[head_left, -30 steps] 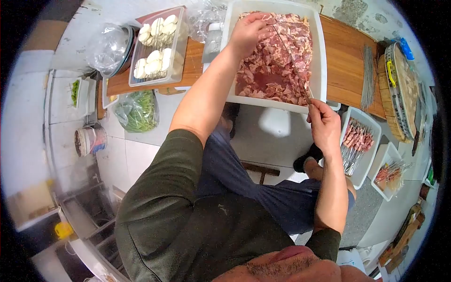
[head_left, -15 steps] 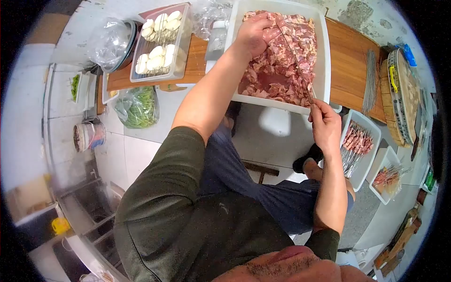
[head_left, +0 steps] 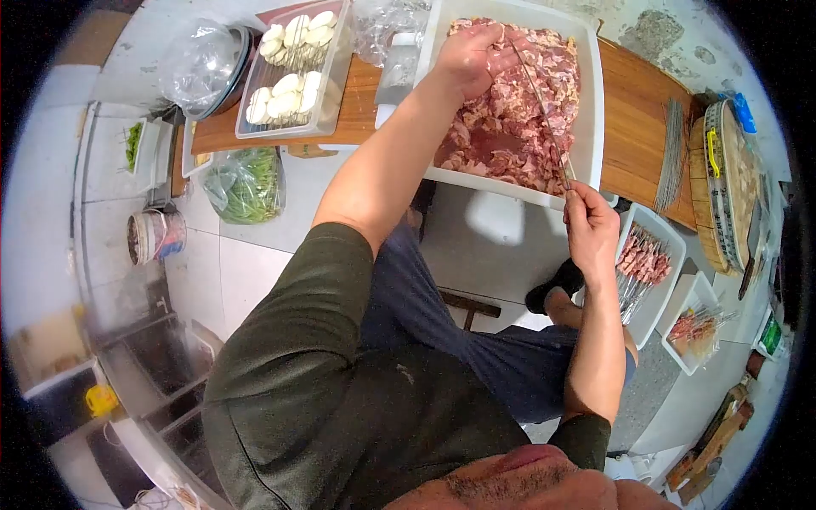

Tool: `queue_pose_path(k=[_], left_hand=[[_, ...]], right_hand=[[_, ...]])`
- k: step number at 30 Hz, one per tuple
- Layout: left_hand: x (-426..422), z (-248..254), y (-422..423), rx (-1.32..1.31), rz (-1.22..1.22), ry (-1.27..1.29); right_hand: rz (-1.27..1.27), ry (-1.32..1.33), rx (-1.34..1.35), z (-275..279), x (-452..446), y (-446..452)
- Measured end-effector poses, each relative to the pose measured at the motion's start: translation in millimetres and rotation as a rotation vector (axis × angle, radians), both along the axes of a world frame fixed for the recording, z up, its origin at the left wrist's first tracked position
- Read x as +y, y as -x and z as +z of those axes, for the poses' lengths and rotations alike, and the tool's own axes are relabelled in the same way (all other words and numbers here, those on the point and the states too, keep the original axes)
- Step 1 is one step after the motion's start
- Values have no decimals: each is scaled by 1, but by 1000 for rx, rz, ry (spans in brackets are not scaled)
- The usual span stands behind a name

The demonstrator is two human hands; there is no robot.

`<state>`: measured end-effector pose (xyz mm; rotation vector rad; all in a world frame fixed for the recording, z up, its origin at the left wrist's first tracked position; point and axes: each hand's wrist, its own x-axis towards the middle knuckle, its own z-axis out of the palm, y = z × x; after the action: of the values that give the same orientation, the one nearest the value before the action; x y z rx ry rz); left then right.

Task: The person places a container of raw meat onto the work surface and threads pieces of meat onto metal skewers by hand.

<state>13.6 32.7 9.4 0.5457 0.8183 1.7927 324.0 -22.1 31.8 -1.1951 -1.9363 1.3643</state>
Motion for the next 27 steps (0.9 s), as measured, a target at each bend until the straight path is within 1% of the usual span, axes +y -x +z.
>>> queue_pose_path(k=[2, 5, 8, 11, 14, 17, 23, 26, 27], left_hand=[[11, -16, 7, -50, 11, -32], [7, -12, 4, -77, 43, -69], [3, -7, 3, -47, 50, -80], [6, -11, 7, -104, 24, -83], [5, -9, 0, -220, 111, -76], [11, -18, 5, -217, 68, -113], [2, -3, 0, -148, 46, -105], [4, -10, 1, -133, 4, -209], [2, -5, -2, -101, 14, -170]], right_hand=[[9, 22, 28, -2, 0, 0], [16, 54, 37, -6, 2, -1], [8, 88, 40, -4, 2, 0], [5, 107, 42, -3, 1, 1], [-6, 134, 62, -2, -1, 2], [-14, 140, 57, -6, 0, 2], [-16, 43, -1, -9, 2, 1], [-13, 6, -21, -9, 2, 0], [-16, 13, -33, -9, 2, 0]])
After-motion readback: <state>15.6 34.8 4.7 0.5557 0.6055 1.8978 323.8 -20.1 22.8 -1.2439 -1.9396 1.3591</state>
